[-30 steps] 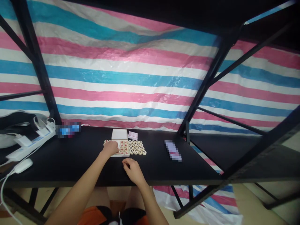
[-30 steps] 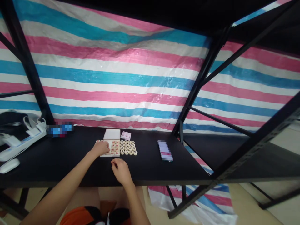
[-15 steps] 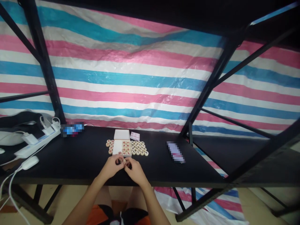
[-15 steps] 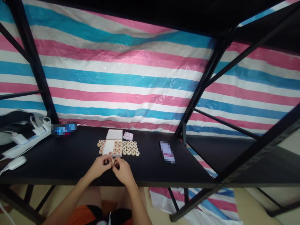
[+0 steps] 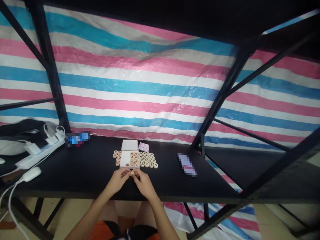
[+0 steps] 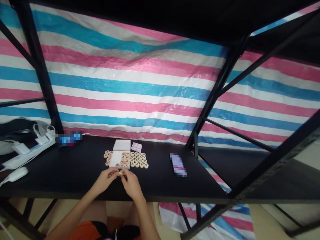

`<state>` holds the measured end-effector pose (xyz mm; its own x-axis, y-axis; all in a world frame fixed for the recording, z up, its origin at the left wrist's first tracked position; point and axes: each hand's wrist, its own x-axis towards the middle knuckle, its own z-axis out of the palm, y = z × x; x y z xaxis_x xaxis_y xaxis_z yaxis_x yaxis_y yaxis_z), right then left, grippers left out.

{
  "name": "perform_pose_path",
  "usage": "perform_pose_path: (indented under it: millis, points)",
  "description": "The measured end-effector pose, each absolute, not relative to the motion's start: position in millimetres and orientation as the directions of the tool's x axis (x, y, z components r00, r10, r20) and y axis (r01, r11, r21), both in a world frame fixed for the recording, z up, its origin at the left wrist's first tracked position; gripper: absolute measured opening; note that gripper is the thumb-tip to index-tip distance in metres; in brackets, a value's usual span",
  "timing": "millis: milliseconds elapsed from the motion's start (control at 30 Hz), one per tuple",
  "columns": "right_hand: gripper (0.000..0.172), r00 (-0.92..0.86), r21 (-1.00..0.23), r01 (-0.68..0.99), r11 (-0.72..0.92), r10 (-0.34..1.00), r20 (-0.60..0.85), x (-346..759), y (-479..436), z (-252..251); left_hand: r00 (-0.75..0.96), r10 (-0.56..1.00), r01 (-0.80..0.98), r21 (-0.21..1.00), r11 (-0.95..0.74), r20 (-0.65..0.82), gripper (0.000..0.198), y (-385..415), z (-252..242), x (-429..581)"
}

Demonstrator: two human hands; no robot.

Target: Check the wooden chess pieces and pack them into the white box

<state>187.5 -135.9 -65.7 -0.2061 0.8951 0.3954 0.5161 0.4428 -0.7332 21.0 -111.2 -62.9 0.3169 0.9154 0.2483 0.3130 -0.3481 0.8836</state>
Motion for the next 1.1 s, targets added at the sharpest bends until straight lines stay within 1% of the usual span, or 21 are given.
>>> perform_pose_path:
  millis: [167,333,567,700,800,1033,1100]
  points:
    - [0.019,-0.198,-0.731,0.528,0.433,0.899,0.389,187.9,-134.2,-68.1,0.345,0.915,0.315,0.892,-0.323,0.21,0.028,-105.6,-67.2,21.8]
    - [0.023,-0.214,-0.75,0.469,0.466,0.884,0.416,188.6,-135.9,-63.9,0.378,0.906,0.283,0.908,-0.31,0.191,0.031,-102.6,-68.8,20.5]
    - [0.023,-0.145,-0.833,0.406,0.377,0.926,0.349,190.4,-132.8,-65.4,0.343,0.914,0.278,0.906,-0.319,0.217,0.029,-102.5,-71.1,19.4]
    - [0.017,-0.181,-0.777,0.463,0.425,0.904,0.387,190.2,-129.8,-70.3,0.298,0.927,0.322,0.89,-0.322,0.228,0.021,-102.7,-72.3,21.1]
    - [0.013,-0.177,-0.749,0.501,0.434,0.898,0.402,189.8,-130.0,-71.5,0.264,0.933,0.352,0.877,-0.328,0.243,0.02,-104.3,-70.5,22.2]
    - [0.008,-0.191,-0.725,0.515,0.457,0.886,0.423,190.2,-128.5,-75.3,0.322,0.916,0.328,0.88,-0.344,0.238,0.019,-109.4,-65.8,22.7]
    - [0.007,-0.176,-0.735,0.511,0.446,0.891,0.418,190.3,-126.7,-77.4,0.328,0.916,0.316,0.888,-0.335,0.229,0.018,-107.8,-67.4,22.2]
